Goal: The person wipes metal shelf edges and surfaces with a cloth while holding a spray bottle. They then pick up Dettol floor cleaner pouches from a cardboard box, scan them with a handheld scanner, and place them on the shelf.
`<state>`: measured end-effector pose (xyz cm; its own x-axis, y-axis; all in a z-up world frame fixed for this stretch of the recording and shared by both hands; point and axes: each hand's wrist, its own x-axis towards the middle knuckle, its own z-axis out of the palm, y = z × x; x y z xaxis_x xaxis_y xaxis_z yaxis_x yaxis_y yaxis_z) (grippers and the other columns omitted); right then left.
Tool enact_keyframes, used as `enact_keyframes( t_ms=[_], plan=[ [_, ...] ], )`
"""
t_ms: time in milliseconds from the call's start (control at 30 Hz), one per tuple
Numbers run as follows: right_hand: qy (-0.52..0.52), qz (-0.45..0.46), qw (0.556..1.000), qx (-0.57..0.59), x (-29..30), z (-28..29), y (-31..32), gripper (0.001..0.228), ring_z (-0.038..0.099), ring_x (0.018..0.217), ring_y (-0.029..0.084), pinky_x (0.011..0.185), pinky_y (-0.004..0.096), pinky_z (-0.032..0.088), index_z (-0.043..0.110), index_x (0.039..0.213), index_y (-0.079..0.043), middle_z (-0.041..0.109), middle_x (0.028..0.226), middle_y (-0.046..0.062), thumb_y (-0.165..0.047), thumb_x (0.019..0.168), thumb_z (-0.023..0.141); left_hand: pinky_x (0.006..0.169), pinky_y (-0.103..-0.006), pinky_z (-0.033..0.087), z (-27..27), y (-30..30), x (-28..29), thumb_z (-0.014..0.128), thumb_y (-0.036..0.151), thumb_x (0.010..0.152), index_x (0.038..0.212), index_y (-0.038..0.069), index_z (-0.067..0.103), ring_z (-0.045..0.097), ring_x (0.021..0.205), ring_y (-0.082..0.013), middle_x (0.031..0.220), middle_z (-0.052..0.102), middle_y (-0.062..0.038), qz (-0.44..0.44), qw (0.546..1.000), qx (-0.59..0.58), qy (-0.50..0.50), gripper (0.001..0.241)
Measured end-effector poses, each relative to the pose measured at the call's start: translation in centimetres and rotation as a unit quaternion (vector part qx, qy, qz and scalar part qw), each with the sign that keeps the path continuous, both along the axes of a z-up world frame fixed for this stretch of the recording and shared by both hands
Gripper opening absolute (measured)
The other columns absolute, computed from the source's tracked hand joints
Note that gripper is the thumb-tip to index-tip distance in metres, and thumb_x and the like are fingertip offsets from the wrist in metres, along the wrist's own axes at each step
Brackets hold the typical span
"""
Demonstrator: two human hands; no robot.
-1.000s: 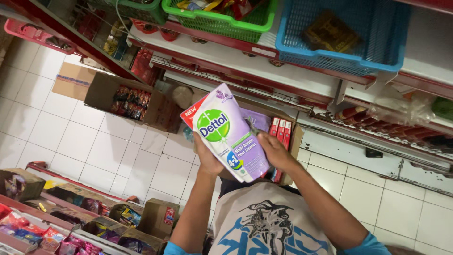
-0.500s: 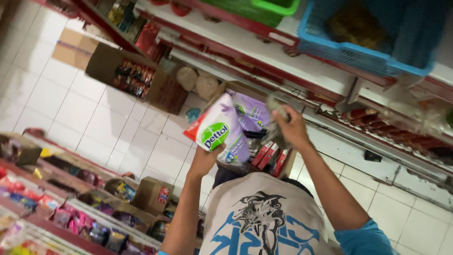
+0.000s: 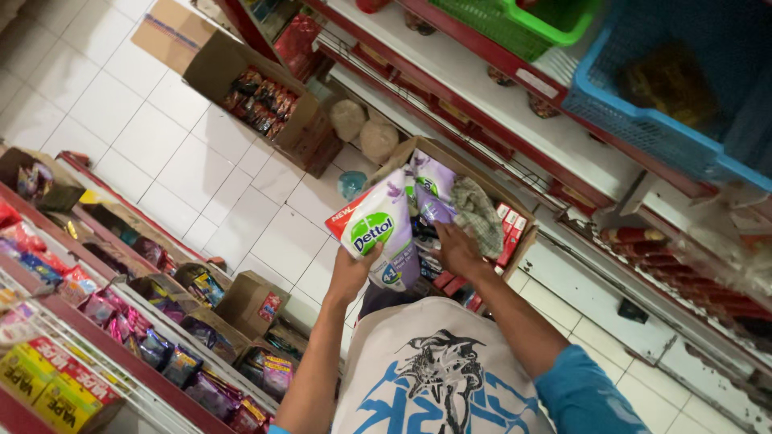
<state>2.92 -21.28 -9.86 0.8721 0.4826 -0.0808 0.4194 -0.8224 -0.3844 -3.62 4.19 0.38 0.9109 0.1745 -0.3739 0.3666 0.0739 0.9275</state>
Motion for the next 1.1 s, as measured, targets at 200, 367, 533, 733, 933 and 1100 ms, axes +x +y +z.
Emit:
enact_keyframes(
  t_ms=[200, 367, 533, 733, 933, 1100],
  plan=[
    [0.133, -0.048, 0.987, -0.083, 1.2, 0.9, 0.7, 0.040, 0.069, 0.102, 0.035, 0.091, 0.051, 0.052, 0.067, 0.111, -0.008, 0.069, 0.114, 0.015, -0.033, 0.081, 0.076, 0.087, -0.0353, 0.056, -1.4, 0.6, -0.7, 0.076, 0.013, 0.091, 0.114, -0.005, 0.072, 0.071, 0.095, -0.0176, 0.109, 0.077, -0.012, 0.058, 0.992, -0.113, 0.008, 0.029],
    [0.240, -0.198, 0.938, 0.152, -0.4, 2.7, -1.7, 0.030, 0.068, 0.074, 0.031, 0.066, 0.043, 0.054, 0.067, 0.103, -0.003, 0.070, 0.081, 0.016, -0.028, 0.087, 0.076, 0.090, -0.0359, 0.056, -3.4, 1.1, 0.4, 0.069, 0.020, 0.098, 0.121, -0.001, 0.064, 0.069, 0.101, -0.0189, 0.115, 0.072, -0.009, 0.106, 0.948, -0.297, -0.039, 0.032],
    [0.357, -0.284, 0.769, 0.448, -3.0, 5.6, -3.4, 0.019, 0.059, 0.060, 0.017, 0.051, 0.030, 0.048, 0.065, 0.101, -0.002, 0.066, 0.076, 0.007, -0.020, 0.097, 0.070, 0.088, -0.0393, 0.052, -3.7, -0.2, 3.4, 0.064, 0.027, 0.096, 0.117, 0.012, 0.059, 0.065, 0.098, -0.0173, 0.105, 0.069, -0.001, 0.112, 0.910, -0.398, -0.038, 0.027],
    [0.278, -0.257, 0.697, 0.609, -3.7, 8.9, -2.9, 0.033, 0.069, 0.082, 0.012, 0.071, 0.027, 0.058, 0.059, 0.114, -0.009, 0.071, 0.095, 0.002, -0.008, 0.084, 0.074, 0.091, -0.0363, 0.046, -0.9, -5.3, 8.2, 0.062, 0.040, 0.101, 0.113, 0.011, 0.057, 0.053, 0.082, -0.0155, 0.089, 0.054, -0.001, -0.127, 0.664, -0.723, -0.141, 0.032],
    [0.236, -0.255, 0.743, 0.572, -4.4, 10.6, -4.2, 0.040, 0.065, 0.092, 0.012, 0.079, 0.029, 0.056, 0.062, 0.123, -0.002, 0.067, 0.105, 0.003, -0.005, 0.087, 0.078, 0.094, -0.0361, 0.042, 4.3, -8.7, 10.7, 0.057, 0.040, 0.101, 0.108, 0.011, 0.054, 0.047, 0.084, -0.0143, 0.088, 0.046, 0.000, -0.167, 0.596, -0.776, -0.122, 0.030],
    [0.256, -0.288, 0.754, 0.532, -5.1, 13.2, -5.0, 0.042, 0.068, 0.082, 0.013, 0.073, 0.031, 0.059, 0.063, 0.122, -0.004, 0.070, 0.099, 0.004, -0.012, 0.085, 0.080, 0.094, -0.0355, 0.041, 6.7, -8.1, 11.2, 0.057, 0.043, 0.103, 0.107, 0.011, 0.053, 0.047, 0.084, -0.0140, 0.089, 0.047, 0.000, -0.160, 0.633, -0.749, -0.111, 0.033]
  ],
)
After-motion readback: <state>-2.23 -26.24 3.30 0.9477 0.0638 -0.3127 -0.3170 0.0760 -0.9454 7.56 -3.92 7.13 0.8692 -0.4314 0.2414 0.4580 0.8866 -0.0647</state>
